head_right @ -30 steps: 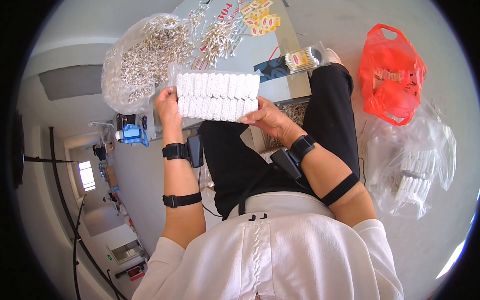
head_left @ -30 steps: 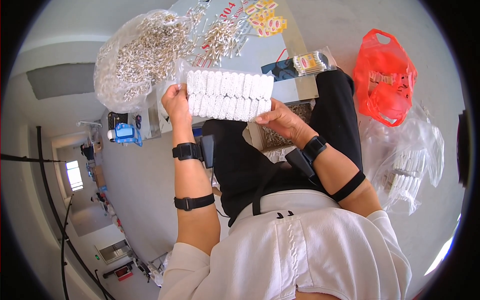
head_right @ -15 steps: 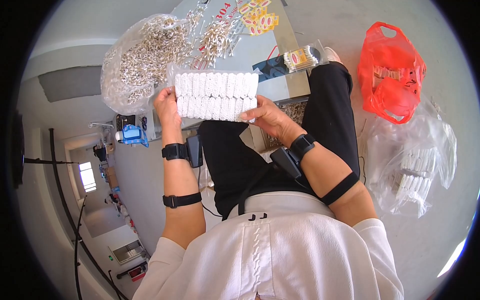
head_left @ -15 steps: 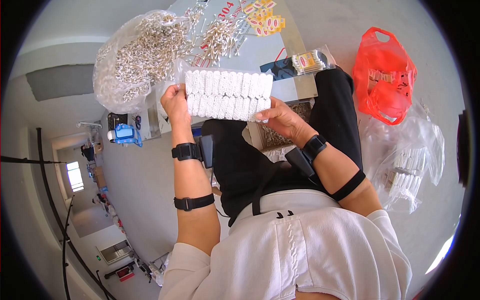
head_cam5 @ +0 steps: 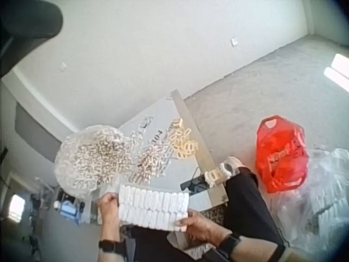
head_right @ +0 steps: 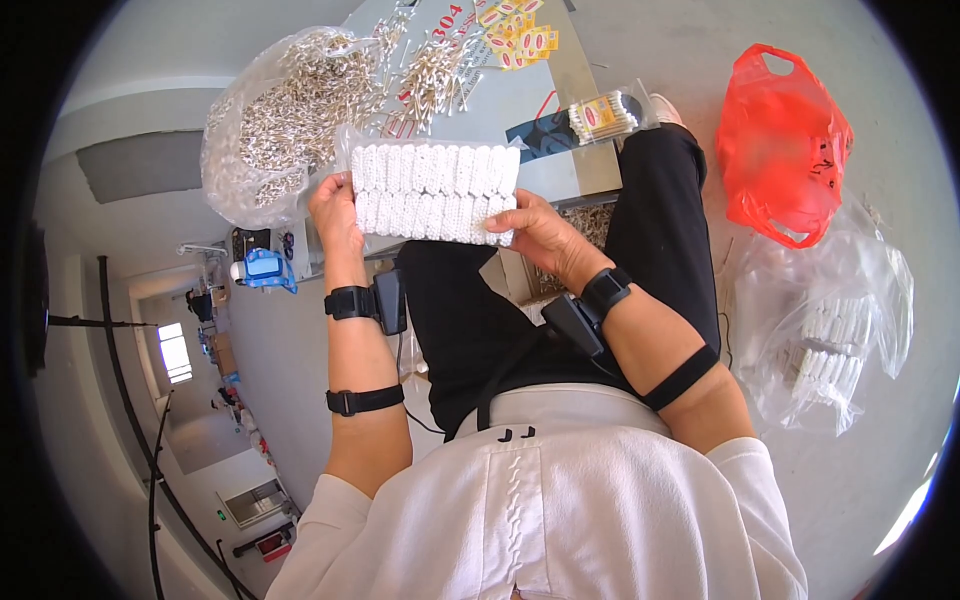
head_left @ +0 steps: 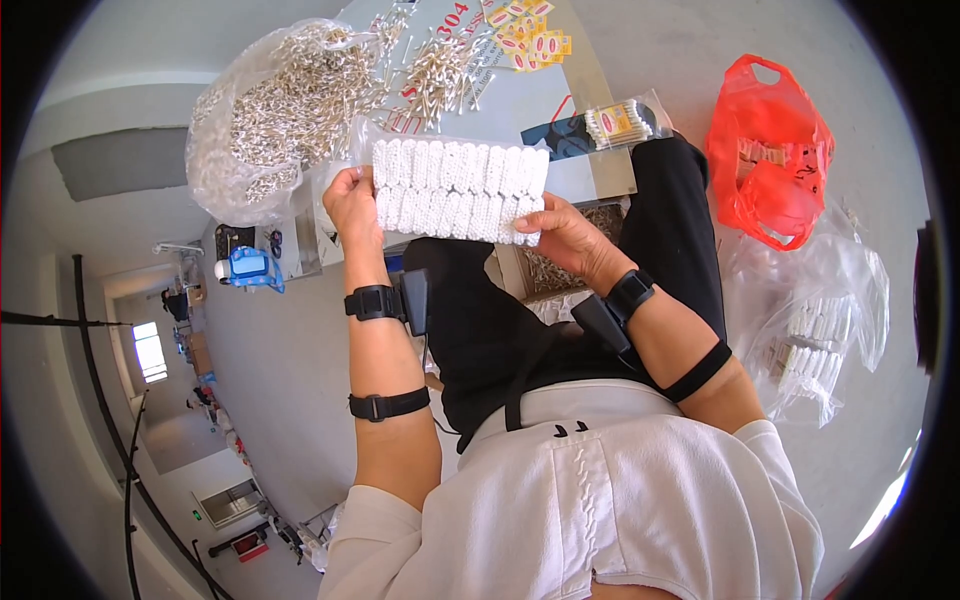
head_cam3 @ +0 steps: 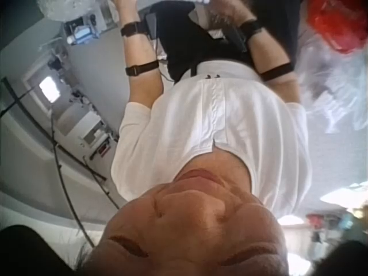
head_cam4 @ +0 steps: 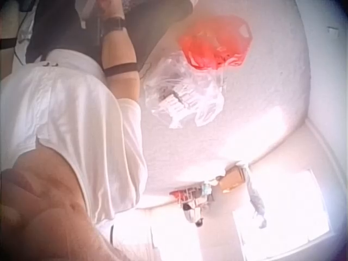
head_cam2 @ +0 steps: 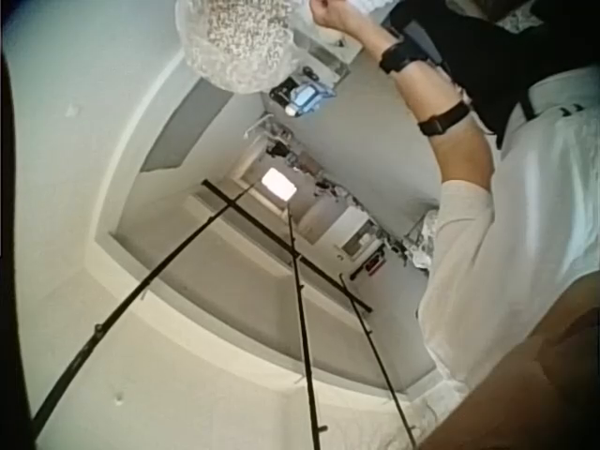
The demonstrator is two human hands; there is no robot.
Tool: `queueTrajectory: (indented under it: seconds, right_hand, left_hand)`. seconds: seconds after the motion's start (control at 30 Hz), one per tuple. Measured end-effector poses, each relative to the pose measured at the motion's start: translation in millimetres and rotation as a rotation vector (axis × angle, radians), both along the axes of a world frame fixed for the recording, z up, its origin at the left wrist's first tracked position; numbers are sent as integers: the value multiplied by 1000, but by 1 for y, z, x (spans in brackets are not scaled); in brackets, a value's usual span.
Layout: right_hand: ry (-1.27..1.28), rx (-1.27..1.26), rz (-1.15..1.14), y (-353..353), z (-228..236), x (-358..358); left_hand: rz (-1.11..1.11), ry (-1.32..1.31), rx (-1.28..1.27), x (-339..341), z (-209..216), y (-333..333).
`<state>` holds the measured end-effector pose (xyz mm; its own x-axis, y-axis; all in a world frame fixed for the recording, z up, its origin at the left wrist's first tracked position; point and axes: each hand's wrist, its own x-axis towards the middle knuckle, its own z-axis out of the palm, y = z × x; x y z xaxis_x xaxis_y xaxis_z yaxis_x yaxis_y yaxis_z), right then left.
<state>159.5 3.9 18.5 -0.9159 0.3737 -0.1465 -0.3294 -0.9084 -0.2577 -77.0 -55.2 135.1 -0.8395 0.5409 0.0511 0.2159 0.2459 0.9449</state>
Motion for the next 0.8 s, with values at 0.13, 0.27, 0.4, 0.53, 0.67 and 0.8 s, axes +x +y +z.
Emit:
queueTrajectory:
  seconds: [0.13, 0.27, 0.4, 0.53, 0.67, 0.8]
  right_hand:
    - [-30, -22, -33, 0, -3, 0]
    - [-48, -8, -40, 1, 3, 0]
    - [-24, 4, -58, 2, 0, -2]
    - [-88, 70, -137, 0, 0, -4]
    - [-192, 162, -222, -3, 8, -4]
    - [-265, 221, -268, -1, 16, -1]
  left_hand:
    - [7, 23, -15, 4, 0, 3]
    - [-13, -1, 11, 0, 0, 1]
    - [-6, 6, 6, 1, 1, 5]
    - [-10, 1, 12, 2, 1, 6]
    - [-19, -3, 10, 3, -3, 7]
    - [-19, -42, 35, 3, -8, 12]
